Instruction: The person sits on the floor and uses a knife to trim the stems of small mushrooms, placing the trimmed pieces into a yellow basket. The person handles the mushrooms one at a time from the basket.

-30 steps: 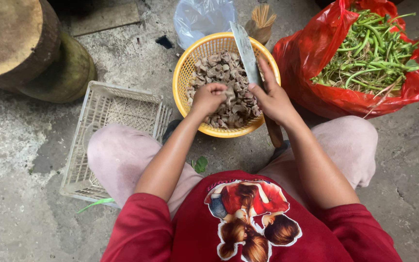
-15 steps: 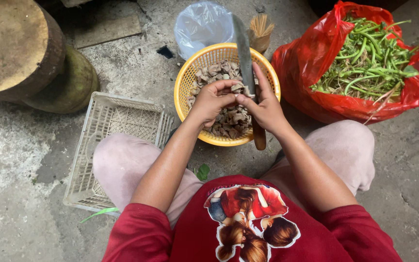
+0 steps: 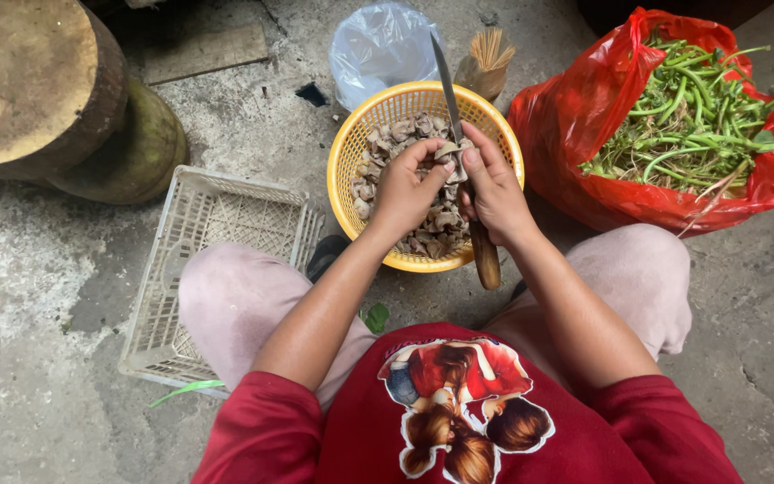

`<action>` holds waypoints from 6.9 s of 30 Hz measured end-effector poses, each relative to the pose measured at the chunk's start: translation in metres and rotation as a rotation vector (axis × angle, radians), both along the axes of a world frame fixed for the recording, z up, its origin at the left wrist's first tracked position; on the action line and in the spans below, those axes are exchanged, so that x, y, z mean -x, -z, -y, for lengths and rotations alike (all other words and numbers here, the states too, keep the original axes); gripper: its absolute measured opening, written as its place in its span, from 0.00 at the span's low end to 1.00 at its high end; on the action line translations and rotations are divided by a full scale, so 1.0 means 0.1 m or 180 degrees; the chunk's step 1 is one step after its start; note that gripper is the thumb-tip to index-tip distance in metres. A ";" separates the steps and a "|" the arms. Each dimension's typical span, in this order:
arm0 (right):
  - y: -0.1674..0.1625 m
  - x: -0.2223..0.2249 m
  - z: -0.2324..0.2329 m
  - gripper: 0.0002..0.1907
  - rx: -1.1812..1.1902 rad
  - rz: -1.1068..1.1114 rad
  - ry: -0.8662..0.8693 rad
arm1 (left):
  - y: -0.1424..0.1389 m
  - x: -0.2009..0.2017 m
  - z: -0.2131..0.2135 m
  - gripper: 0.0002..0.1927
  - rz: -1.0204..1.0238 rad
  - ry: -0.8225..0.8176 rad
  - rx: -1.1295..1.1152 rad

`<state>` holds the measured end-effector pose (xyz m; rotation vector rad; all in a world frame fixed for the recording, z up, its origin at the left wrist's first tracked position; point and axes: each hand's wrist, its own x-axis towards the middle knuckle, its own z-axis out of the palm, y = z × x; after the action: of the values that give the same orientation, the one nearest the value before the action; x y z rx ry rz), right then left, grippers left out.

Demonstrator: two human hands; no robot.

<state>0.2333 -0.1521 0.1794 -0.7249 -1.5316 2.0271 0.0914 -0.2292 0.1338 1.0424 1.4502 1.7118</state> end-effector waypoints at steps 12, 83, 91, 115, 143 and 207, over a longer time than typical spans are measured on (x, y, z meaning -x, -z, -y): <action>0.06 -0.06 -0.01 0.38 -0.0438 -0.0283 -0.0081 | -0.19 0.28 -0.02 0.17 0.1261 0.0345 -0.0052; 0.18 -0.13 -0.03 0.56 -0.1555 -0.0460 0.0260 | -0.06 0.49 0.01 0.22 0.3020 0.1454 0.0065; 0.08 -0.09 -0.03 0.59 -0.1512 -0.0855 -0.0125 | -0.33 0.32 0.08 0.27 0.2757 0.1764 0.0278; 0.08 0.00 0.00 0.43 -0.1525 -0.0513 0.0013 | -0.25 0.29 -0.02 0.24 0.1575 0.1067 0.0196; 0.16 -0.01 -0.14 0.40 0.1302 -0.0757 -0.0303 | -0.22 0.40 -0.02 0.19 0.2574 0.0568 -0.0259; 0.15 -0.13 -0.24 0.33 0.1006 0.0206 -0.0178 | 0.57 0.42 -0.02 0.13 -0.3008 0.0627 0.2779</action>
<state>0.2462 -0.1285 0.1644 -0.8829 -1.2907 2.3389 0.0493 -0.2276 0.0769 1.4291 2.2290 0.2462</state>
